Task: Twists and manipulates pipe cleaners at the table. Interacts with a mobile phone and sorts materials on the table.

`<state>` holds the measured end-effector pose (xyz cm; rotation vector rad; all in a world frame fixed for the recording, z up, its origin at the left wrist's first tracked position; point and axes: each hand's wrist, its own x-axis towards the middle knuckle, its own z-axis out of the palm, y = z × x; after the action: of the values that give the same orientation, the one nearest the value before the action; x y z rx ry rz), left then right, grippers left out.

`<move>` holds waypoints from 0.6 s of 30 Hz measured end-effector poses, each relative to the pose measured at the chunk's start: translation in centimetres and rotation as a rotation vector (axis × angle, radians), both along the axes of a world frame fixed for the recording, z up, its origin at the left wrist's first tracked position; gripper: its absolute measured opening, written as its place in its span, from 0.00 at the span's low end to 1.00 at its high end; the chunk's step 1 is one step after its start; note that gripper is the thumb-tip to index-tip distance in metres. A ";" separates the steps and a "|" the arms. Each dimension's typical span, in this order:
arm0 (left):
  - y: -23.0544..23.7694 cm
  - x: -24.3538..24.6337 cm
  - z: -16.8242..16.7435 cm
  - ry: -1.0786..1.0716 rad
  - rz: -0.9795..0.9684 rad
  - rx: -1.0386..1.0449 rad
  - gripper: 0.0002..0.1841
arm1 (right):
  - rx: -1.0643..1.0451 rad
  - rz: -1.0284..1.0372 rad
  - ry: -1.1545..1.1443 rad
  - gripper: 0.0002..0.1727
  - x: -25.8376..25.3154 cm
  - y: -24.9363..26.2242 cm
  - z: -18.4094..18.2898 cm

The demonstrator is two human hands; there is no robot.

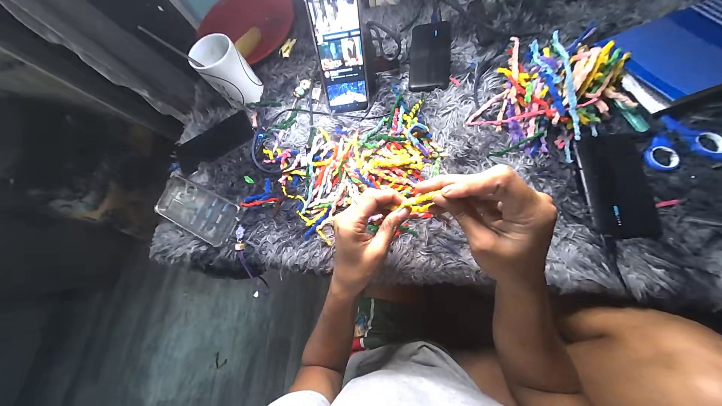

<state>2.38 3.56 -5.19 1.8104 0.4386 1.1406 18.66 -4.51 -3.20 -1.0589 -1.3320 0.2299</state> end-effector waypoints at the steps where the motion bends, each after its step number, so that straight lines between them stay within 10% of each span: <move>1: 0.0 0.1 0.0 -0.003 0.014 0.013 0.04 | 0.008 0.014 0.010 0.03 0.0 0.0 0.0; 9: -0.7 0.9 0.0 0.225 0.287 0.353 0.05 | 0.140 -0.137 -0.168 0.03 -0.7 -0.1 -0.2; 18: -0.6 1.0 1.0 -0.128 -0.038 -0.177 0.07 | 0.073 -0.045 0.193 0.10 0.5 0.6 -0.5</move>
<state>3.37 2.96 -4.23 1.5767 0.4153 1.1473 19.13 -3.87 -3.69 -0.9787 -1.1335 0.2416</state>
